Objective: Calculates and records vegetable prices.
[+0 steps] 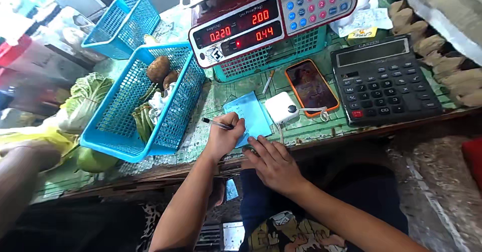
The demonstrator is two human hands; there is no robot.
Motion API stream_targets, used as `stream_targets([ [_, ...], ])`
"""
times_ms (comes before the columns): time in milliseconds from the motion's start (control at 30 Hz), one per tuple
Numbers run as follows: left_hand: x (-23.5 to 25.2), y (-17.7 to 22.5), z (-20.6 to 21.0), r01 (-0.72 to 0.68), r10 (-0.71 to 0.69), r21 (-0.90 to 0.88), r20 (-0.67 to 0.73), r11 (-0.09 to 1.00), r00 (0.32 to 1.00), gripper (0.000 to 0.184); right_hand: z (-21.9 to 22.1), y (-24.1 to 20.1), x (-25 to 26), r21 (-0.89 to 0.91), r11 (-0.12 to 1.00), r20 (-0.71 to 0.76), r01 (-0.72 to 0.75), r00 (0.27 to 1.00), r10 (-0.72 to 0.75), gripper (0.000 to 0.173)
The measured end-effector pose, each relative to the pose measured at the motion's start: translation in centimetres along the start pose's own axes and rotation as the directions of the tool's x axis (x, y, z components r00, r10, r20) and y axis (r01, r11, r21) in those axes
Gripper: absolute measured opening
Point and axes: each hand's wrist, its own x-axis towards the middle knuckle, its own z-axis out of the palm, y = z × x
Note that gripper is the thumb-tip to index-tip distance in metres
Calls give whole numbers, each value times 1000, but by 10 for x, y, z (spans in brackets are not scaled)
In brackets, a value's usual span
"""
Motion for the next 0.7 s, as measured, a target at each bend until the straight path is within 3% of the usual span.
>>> stream_targets([
  [200,1,-1,5,-66,65,44,30,997,997,35,-4,-3,1,22,1000,23,-7,1000,7,42],
  [267,0,-3,7,-79,79,-8,14,997,997,30,-22,-2,4,149,988,54,-32,998,24,42],
  [333,1,-4,5,-18,14,-103,-43,994,999,29,-51,10,12,292,951,-22,-99,994,110,36],
  [433,3,-6,2,34,-64,-270,-105,962,992,30,-89,58,25,129,944,-111,-302,942,317,40],
  [533,3,-3,2,52,-87,-293,-108,955,990,32,-101,107,32,-123,884,56,-451,886,460,73],
  [600,3,-4,1,52,-88,-290,-115,956,989,33,-96,119,35,-226,845,129,-485,845,520,86],
  [700,2,-7,-1,43,-90,-312,-136,949,987,32,-102,112,36,-215,825,91,-523,830,550,87],
])
